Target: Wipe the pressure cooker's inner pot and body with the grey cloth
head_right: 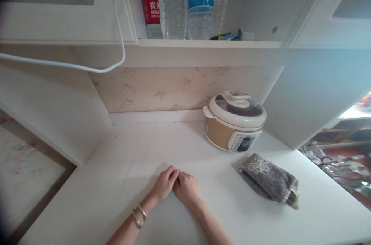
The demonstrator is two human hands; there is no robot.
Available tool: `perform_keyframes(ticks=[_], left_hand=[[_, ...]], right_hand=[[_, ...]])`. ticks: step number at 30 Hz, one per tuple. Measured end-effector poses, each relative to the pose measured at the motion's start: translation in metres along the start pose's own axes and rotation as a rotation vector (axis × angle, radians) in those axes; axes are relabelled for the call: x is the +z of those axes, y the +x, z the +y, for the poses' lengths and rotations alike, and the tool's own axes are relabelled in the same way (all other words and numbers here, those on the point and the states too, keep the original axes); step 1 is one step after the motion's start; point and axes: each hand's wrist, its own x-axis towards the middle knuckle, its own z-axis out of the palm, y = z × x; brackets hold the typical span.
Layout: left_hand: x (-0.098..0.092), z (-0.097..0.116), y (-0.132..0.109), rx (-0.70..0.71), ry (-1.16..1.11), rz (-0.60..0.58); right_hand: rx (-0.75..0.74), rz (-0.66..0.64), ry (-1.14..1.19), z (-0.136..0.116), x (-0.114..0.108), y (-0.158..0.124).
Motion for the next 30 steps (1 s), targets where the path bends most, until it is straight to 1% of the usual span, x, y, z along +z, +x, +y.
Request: perform_keyframes(ticks=[13, 19, 23, 30], left_hand=[[0.0003, -0.0010, -0.0014, 0.005, 0.018, 0.005], [0.0007, -0.0011, -0.0006, 0.004, 0.030, 0.004], [0.0008, -0.0009, -0.0006, 0.004, 0.030, 0.006], [-0.0002, 0.0004, -0.0006, -0.001, 0.040, 0.003]], right_hand=[[0.007, 0.000, 0.010, -0.0014, -0.0009, -0.0002], [0.022, -0.013, -0.011, 0.0018, 0.0031, 0.0005], [0.004, 0.004, -0.010, 0.0035, 0.0050, 0.0007], [0.023, -0.013, -0.010, 0.0013, 0.0015, 0.0003]])
